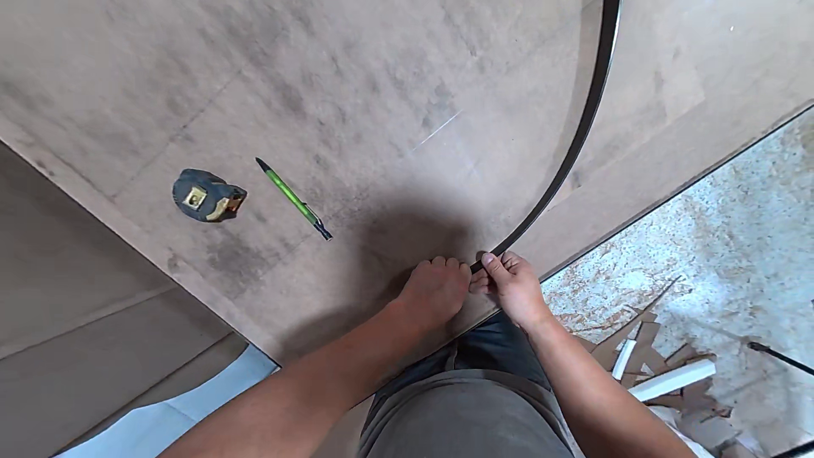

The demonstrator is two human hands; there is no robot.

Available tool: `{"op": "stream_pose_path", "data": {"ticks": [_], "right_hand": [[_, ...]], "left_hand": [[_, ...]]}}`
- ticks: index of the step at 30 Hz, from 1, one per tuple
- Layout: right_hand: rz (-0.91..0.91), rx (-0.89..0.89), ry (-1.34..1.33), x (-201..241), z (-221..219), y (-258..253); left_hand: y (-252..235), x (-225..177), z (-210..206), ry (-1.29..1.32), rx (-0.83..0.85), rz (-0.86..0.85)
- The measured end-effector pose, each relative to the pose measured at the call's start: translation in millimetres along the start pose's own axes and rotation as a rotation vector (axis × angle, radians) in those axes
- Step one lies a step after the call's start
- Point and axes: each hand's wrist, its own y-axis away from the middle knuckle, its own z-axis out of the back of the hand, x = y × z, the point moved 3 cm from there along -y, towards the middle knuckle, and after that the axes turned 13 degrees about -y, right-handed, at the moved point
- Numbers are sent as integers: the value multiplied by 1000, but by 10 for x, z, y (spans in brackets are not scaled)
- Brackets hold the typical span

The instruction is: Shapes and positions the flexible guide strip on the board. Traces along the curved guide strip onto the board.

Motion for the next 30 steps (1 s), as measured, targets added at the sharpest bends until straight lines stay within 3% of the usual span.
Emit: {"op": "stream_pose_path", "data": {"ticks": [7, 19, 26, 30], "right_hand": [[111, 101, -128, -94, 47, -66], [96, 63, -34, -118, 57, -18], [139, 91, -96, -129, 59, -117], [152, 80, -92, -140, 61, -116]], "left_hand": [[-30, 76, -28, -29, -62, -56], [-40, 110, 9, 44, 78, -51], [-25, 126, -11, -39, -87, -55], [-43, 127, 8, -60, -26, -65]]}}
